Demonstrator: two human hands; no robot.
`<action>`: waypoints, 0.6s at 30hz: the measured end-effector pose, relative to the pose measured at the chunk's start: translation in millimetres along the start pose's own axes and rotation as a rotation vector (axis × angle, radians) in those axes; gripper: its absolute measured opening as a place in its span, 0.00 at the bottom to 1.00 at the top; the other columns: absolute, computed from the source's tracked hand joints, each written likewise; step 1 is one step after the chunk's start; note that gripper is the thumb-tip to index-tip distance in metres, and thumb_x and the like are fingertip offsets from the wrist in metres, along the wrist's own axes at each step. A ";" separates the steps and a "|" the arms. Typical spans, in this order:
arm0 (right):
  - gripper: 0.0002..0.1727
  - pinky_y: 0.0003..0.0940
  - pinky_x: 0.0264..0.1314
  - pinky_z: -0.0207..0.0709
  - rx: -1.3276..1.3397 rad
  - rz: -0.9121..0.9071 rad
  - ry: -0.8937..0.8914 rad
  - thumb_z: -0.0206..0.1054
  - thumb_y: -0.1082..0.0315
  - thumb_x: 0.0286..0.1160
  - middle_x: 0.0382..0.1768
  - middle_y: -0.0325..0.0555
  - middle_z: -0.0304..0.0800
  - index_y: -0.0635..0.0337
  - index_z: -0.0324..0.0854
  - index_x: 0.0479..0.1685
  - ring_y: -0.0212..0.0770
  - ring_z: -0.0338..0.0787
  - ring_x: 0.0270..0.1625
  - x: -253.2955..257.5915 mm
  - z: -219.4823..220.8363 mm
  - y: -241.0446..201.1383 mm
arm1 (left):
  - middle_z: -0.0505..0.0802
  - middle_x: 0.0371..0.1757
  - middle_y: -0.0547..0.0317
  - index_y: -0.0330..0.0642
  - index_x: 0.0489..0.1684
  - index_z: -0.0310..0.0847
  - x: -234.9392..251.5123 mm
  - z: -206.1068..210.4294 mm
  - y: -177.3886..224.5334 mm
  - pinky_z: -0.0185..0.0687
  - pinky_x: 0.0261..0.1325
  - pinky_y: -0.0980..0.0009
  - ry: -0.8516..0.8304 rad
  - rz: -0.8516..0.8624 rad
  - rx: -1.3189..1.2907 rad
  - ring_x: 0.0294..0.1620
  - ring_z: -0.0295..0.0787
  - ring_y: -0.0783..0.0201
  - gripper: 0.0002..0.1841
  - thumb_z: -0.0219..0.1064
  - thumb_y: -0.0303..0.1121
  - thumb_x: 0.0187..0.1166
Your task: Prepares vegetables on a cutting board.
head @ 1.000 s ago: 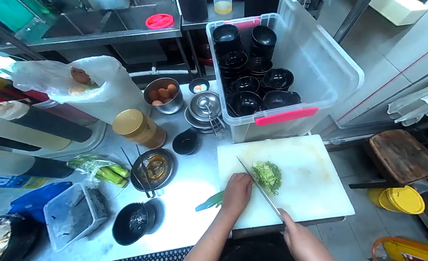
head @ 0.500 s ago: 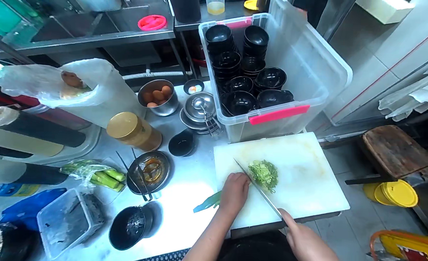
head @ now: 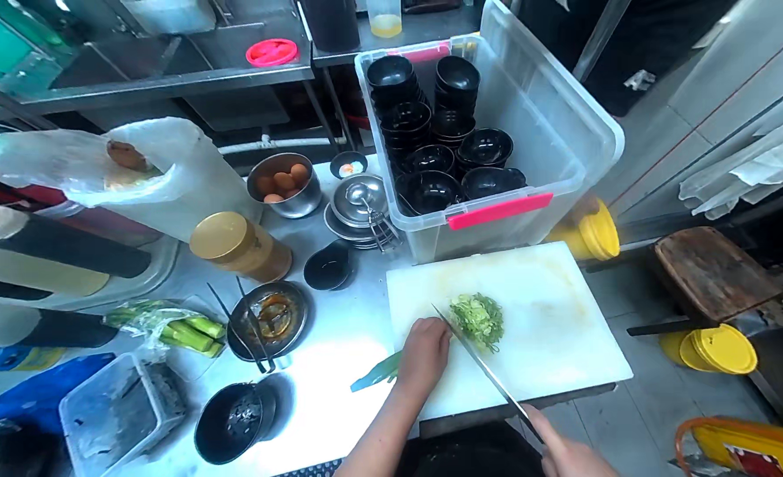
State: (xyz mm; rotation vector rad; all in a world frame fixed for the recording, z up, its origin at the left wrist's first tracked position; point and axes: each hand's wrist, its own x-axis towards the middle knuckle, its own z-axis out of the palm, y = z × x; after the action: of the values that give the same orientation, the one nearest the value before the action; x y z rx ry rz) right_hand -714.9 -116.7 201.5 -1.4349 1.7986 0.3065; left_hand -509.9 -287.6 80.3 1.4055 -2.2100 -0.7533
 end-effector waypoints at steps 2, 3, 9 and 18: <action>0.34 0.66 0.44 0.85 0.015 0.006 -0.009 0.53 0.67 0.86 0.37 0.61 0.93 0.45 0.53 0.94 0.66 0.95 0.41 12.7 8.8 0.4 | 0.94 0.49 0.65 0.47 0.42 0.91 -1.0 -0.3 -0.1 0.81 0.69 0.66 -0.004 -0.007 0.006 0.59 0.88 0.66 0.10 0.63 0.36 0.84; 0.35 0.64 0.44 0.86 0.016 0.010 -0.012 0.53 0.66 0.86 0.37 0.60 0.93 0.42 0.53 0.94 0.64 0.95 0.42 23.0 11.8 -1.4 | 0.94 0.49 0.65 0.47 0.41 0.91 -1.7 -0.1 -0.4 0.81 0.69 0.67 -0.007 -0.005 0.007 0.59 0.88 0.66 0.09 0.63 0.36 0.84; 0.35 0.66 0.44 0.84 0.006 -0.002 -0.023 0.52 0.67 0.86 0.36 0.62 0.93 0.44 0.52 0.94 0.66 0.94 0.41 1.5 -3.9 -3.9 | 0.94 0.49 0.65 0.47 0.42 0.91 -2.6 1.1 -1.9 0.81 0.70 0.67 0.010 0.010 -0.003 0.60 0.88 0.67 0.09 0.63 0.36 0.83; 0.35 0.65 0.46 0.85 0.007 -0.009 -0.038 0.52 0.67 0.87 0.39 0.61 0.93 0.42 0.51 0.95 0.66 0.94 0.43 7.3 -6.6 -8.4 | 0.93 0.48 0.64 0.47 0.41 0.90 -2.2 -2.9 0.8 0.81 0.69 0.67 -0.029 -0.038 -0.004 0.59 0.87 0.66 0.09 0.63 0.35 0.82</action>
State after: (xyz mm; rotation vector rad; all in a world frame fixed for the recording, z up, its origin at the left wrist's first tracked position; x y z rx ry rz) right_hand -710.5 -128.7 203.0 -1.4231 1.7609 0.3208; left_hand -507.9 -285.9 82.9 1.4467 -2.2076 -0.7955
